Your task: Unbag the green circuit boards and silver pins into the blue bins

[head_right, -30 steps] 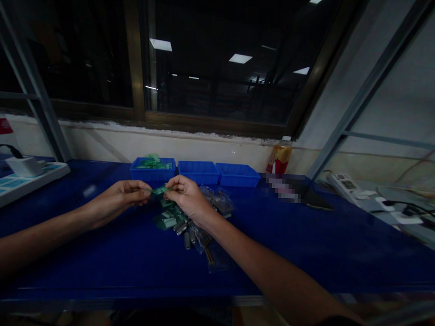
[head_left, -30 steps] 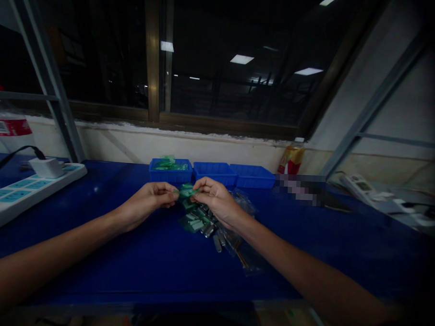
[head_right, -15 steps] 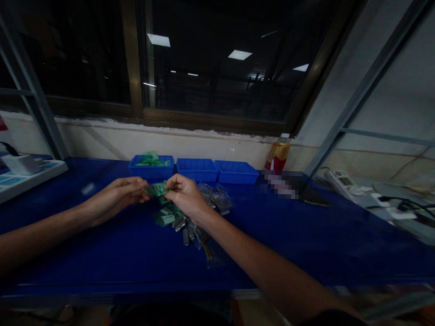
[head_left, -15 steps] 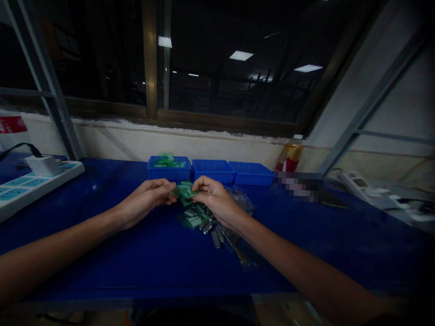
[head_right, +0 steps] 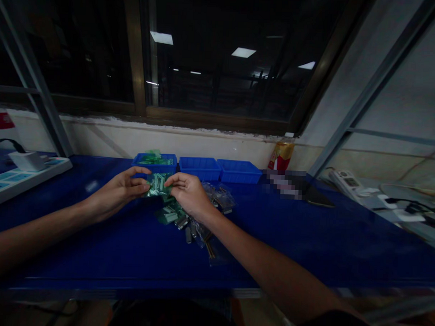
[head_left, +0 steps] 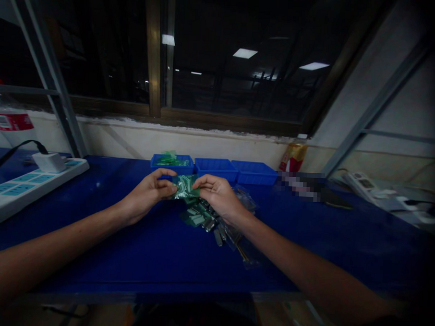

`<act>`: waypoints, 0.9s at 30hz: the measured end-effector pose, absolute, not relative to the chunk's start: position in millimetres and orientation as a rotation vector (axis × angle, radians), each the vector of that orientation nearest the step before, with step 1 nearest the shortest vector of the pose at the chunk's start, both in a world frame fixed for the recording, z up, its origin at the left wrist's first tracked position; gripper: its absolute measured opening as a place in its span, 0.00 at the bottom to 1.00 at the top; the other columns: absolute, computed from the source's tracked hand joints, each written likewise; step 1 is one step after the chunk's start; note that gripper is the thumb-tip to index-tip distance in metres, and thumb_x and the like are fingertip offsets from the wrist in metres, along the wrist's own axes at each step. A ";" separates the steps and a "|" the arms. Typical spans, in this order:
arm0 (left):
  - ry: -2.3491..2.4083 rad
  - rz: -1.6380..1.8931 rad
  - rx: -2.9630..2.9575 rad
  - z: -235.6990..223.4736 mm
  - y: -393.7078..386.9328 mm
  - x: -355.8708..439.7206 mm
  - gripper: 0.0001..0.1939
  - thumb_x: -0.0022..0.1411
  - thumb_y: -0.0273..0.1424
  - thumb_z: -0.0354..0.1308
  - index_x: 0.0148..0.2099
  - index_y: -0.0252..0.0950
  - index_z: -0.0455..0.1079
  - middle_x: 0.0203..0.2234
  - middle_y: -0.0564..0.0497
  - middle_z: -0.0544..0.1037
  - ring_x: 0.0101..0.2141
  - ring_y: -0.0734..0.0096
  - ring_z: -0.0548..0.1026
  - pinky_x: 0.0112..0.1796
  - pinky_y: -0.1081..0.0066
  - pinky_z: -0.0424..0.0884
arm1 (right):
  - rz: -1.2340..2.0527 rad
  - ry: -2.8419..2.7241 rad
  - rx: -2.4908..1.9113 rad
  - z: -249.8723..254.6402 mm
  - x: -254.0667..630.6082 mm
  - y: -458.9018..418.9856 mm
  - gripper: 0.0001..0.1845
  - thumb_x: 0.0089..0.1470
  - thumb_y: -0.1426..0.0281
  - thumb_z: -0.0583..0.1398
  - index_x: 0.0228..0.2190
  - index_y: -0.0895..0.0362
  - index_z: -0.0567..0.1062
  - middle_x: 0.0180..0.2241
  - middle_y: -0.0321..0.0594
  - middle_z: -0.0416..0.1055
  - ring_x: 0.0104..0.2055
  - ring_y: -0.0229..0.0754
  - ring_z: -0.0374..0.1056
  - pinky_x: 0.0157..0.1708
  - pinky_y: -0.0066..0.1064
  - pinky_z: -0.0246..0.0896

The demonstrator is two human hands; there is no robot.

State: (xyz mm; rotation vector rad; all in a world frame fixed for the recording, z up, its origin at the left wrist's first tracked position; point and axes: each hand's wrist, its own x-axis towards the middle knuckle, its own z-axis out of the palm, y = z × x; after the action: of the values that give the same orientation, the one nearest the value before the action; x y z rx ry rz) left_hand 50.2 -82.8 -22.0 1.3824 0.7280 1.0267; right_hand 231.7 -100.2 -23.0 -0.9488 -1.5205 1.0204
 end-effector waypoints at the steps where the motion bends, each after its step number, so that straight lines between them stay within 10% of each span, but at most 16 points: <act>1: 0.740 1.032 1.382 -21.7 -83.2 50.5 0.21 0.49 0.25 0.60 0.46 0.36 0.60 0.22 0.58 0.70 0.24 0.79 0.67 0.29 0.76 0.61 | 1.024 -1.523 -0.952 -22.7 231.9 -100.2 0.09 0.37 0.80 0.55 0.22 0.56 0.70 0.24 0.33 0.67 0.27 0.34 0.62 0.29 0.29 0.56; 12: 0.826 1.084 1.484 -26.8 -78.8 50.1 0.12 0.48 0.28 0.60 0.36 0.32 0.66 0.22 0.56 0.70 0.25 0.78 0.67 0.30 0.75 0.61 | 1.167 -1.340 -0.918 -18.8 230.6 -103.7 0.17 0.42 0.74 0.57 0.37 0.55 0.64 0.25 0.34 0.67 0.27 0.35 0.63 0.29 0.29 0.56; 18: 0.810 1.068 1.530 -30.3 -76.3 50.5 0.09 0.49 0.28 0.60 0.34 0.33 0.65 0.22 0.56 0.71 0.25 0.78 0.67 0.31 0.75 0.62 | 1.020 -1.523 -1.055 -25.9 229.4 -99.1 0.04 0.42 0.71 0.60 0.24 0.58 0.69 0.22 0.34 0.65 0.24 0.33 0.60 0.26 0.28 0.53; 27: 0.802 1.054 1.411 -30.7 -75.3 51.8 0.08 0.50 0.26 0.59 0.35 0.35 0.67 0.28 0.55 0.71 0.31 0.77 0.68 0.33 0.76 0.61 | 0.017 -1.948 -1.077 -17.6 236.8 -104.5 0.06 0.47 0.75 0.56 0.25 0.58 0.74 0.28 0.39 0.67 0.33 0.39 0.62 0.34 0.33 0.57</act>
State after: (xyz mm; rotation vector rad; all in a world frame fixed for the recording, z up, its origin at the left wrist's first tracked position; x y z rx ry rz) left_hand 51.8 -75.3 -30.7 1.4113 0.8017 1.0540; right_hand 236.8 -104.5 -17.6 -1.0766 -1.9484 0.0166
